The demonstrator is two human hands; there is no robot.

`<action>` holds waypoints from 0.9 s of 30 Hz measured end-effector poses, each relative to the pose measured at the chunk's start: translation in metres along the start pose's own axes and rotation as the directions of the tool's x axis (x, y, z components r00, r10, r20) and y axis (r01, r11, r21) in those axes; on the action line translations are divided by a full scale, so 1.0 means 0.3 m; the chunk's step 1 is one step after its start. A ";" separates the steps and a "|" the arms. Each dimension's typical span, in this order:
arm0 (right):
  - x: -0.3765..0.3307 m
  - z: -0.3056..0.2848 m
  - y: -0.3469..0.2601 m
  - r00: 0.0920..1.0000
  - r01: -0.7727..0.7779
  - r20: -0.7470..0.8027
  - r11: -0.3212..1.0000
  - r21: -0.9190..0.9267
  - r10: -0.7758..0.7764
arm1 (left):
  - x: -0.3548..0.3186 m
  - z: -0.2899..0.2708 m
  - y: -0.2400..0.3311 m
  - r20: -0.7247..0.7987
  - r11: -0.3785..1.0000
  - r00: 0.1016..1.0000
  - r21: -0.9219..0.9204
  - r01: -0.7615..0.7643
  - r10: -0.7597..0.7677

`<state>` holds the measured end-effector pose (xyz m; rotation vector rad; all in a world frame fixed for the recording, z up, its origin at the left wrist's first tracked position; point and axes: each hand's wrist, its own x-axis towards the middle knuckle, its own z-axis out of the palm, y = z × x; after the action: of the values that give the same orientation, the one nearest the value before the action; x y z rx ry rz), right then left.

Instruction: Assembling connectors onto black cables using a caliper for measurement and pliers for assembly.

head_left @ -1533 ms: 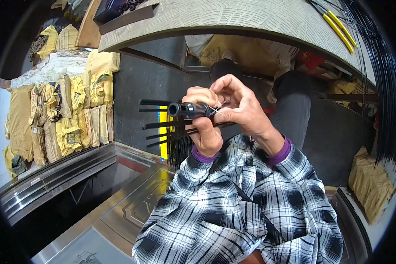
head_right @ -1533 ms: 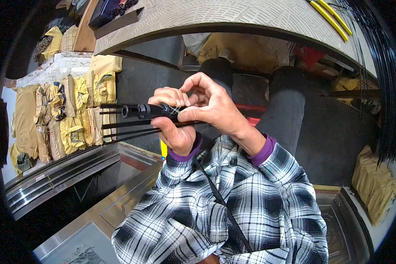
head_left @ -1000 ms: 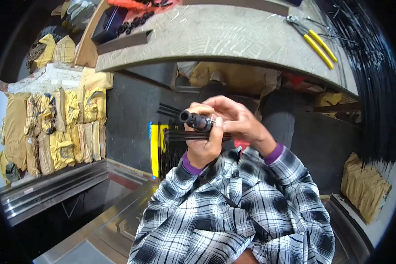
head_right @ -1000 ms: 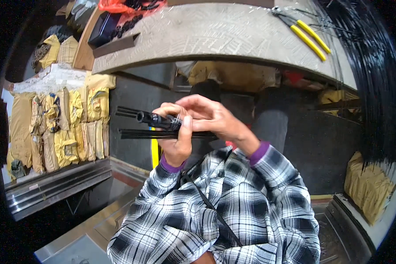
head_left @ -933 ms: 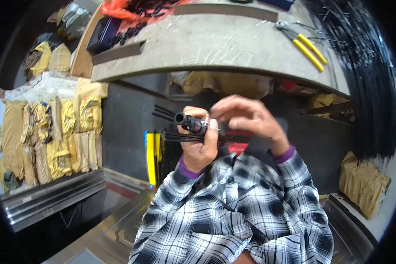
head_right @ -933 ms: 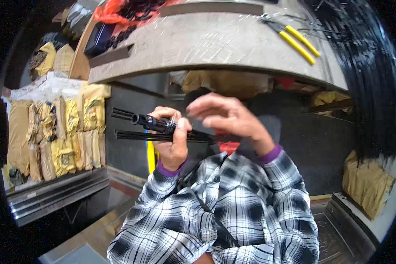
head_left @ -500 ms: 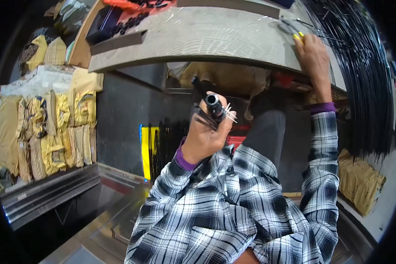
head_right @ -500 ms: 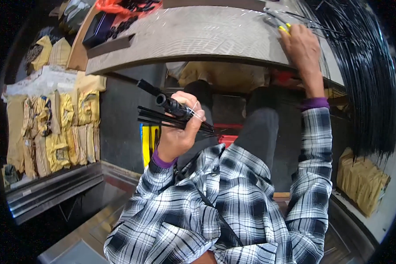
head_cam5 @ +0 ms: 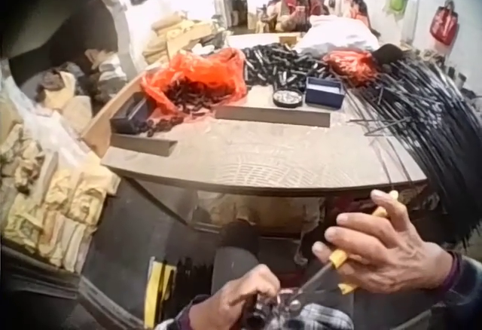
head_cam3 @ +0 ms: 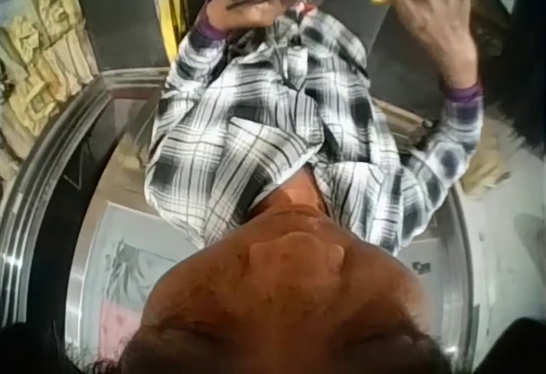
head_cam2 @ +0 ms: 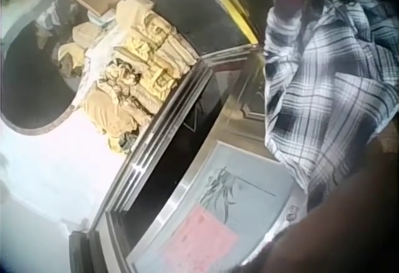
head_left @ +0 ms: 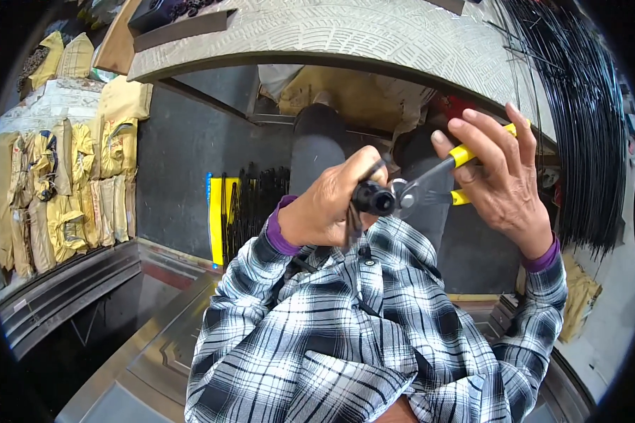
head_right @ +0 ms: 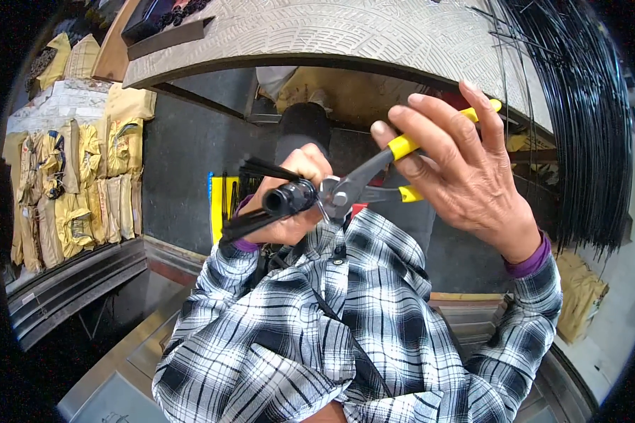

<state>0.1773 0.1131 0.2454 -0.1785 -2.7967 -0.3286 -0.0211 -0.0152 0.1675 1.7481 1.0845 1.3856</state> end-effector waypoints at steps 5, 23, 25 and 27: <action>-0.019 0.020 0.065 0.991 0.129 -0.034 0.992 0.000 -0.129 | 0.024 0.014 0.016 0.041 0.999 0.999 -0.041 -0.021 0.022; 0.059 0.099 -0.190 0.734 -0.243 0.080 0.150 0.958 0.674 | 0.024 0.070 0.001 -0.286 0.976 0.958 0.216 0.039 0.025; 0.070 0.105 -0.162 0.763 -0.227 -0.004 0.274 0.934 0.646 | 0.020 0.073 -0.002 -0.282 0.980 0.959 0.190 0.054 0.002; 0.073 0.132 -0.130 0.791 -0.256 0.119 0.148 0.955 0.600 | 0.021 0.062 -0.004 -0.229 0.975 0.971 0.220 -0.018 0.070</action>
<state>0.1387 0.0870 0.2081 -0.5697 -1.9688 1.3700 -0.0027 -0.0090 0.1648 1.8003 1.3768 1.5839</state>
